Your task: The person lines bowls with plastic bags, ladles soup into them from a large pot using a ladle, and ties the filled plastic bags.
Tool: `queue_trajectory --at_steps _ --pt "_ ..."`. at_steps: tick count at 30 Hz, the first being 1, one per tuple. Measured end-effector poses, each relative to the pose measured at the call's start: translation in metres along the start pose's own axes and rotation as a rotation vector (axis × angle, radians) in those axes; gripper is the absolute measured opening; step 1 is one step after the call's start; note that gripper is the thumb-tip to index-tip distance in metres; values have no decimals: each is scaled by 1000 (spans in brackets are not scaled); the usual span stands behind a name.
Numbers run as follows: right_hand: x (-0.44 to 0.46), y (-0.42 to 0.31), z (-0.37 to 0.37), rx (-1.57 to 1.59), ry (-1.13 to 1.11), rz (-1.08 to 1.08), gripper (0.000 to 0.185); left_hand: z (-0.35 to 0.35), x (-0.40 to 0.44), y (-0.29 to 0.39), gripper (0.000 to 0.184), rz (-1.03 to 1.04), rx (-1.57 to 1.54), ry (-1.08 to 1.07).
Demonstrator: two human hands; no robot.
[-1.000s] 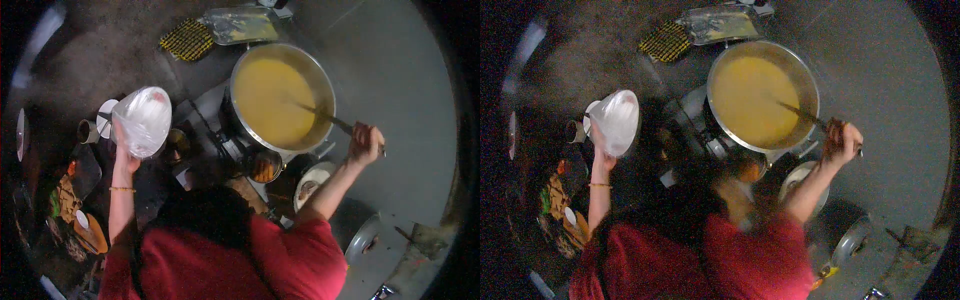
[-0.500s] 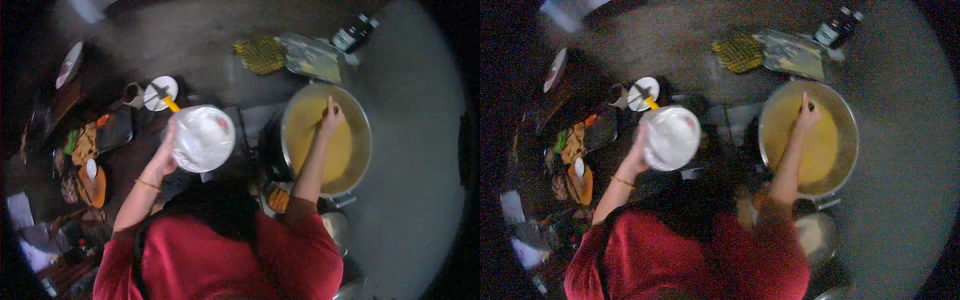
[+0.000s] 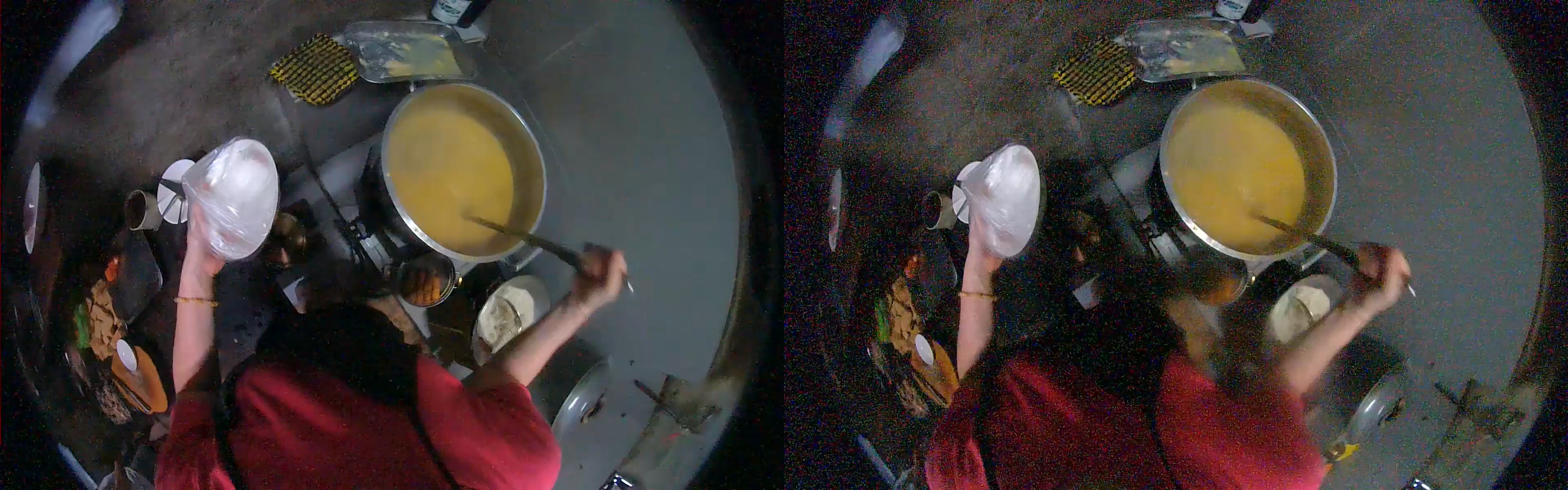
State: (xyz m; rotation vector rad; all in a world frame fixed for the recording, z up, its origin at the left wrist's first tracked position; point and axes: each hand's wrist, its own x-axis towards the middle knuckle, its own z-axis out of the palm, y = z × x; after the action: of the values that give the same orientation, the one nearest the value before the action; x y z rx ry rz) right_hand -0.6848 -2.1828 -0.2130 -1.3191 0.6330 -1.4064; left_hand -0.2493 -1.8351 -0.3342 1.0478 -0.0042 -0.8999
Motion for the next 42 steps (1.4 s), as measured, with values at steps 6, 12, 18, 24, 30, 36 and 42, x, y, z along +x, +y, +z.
queue_trajectory --at_steps 6,12,18,24,30,36,42 --pt "20 163 138 -92 202 127 13 5 -1 4 66 -79 107 99" --pt "23 108 131 255 337 -56 25 38 4 32 79 -50 81 20" --pt "-27 10 85 66 -113 -195 29 37 -2 40 79 -42 87 -93" --pt "-99 -67 162 -583 -1058 -479 39 32 46 22 65 -39 102 -145" --pt "-93 -28 143 -335 -493 -744 32 68 75 -4 60 -81 85 -149" --pt "-69 18 113 69 -169 -448 34 121 80 -7 75 -207 210 -303" --pt "-38 11 49 295 490 -78 34 141 94 -44 78 -154 391 -244"
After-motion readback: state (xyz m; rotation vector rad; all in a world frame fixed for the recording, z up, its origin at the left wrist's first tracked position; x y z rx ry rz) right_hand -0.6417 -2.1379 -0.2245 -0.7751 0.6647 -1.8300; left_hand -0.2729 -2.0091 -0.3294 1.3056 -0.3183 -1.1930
